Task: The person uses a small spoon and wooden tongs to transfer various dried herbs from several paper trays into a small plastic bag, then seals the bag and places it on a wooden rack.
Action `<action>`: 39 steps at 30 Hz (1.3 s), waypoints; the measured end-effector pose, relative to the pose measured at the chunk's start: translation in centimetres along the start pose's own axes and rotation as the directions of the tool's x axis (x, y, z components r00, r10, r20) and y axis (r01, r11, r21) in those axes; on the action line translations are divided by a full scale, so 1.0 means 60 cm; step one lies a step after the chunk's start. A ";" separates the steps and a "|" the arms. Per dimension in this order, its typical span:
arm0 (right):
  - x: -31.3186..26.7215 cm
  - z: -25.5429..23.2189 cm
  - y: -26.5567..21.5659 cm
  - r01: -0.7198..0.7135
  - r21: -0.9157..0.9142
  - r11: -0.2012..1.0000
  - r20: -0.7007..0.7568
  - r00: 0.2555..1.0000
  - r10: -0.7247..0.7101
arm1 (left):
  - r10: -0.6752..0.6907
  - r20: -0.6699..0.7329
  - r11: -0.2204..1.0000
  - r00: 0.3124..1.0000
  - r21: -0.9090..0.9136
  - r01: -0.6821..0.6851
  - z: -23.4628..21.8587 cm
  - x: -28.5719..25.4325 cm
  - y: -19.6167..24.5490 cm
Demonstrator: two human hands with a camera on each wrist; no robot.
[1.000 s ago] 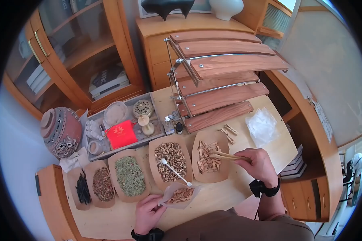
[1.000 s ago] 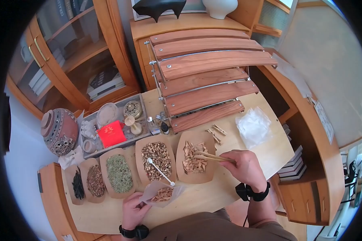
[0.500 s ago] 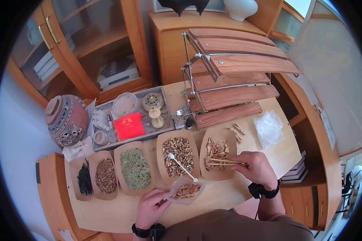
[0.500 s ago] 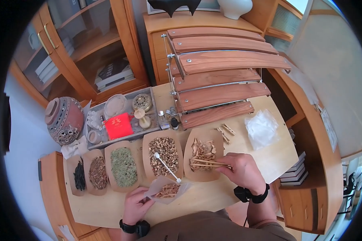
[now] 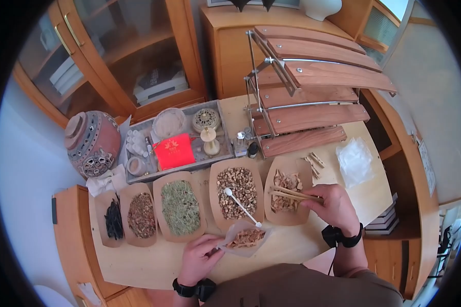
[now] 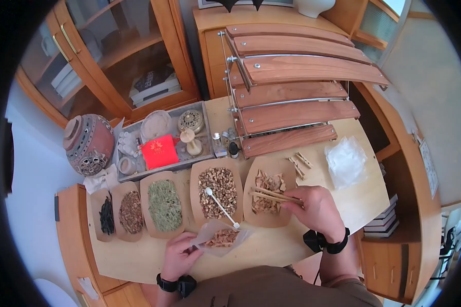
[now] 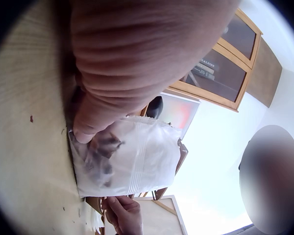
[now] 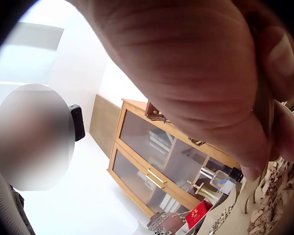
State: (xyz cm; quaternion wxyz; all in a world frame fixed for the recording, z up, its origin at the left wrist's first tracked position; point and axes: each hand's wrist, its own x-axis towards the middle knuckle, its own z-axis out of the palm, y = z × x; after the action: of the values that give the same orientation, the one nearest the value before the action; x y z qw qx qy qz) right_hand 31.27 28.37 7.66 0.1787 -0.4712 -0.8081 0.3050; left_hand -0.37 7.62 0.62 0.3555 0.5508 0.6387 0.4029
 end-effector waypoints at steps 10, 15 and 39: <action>-0.004 -0.001 -0.020 -0.024 -0.107 0.994 0.014 1.000 0.025 | 0.022 0.003 1.000 1.000 0.014 -0.022 -0.004 0.004 0.004; -0.005 0.003 -0.021 0.048 -0.103 0.994 -0.014 0.999 -0.050 | 0.010 0.007 1.000 1.000 -0.002 -0.010 -0.005 0.010 0.020; -0.021 -0.019 -0.014 0.029 -0.068 0.997 0.045 0.999 -0.026 | 0.187 0.019 0.977 0.982 0.100 -0.188 0.008 0.015 0.029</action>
State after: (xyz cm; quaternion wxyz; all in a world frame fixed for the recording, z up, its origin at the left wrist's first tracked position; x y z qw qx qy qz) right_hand 32.00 27.33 9.04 0.1489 -0.4591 -0.8282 0.2849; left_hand 0.67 8.68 1.98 0.2906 0.6278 0.6019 0.3990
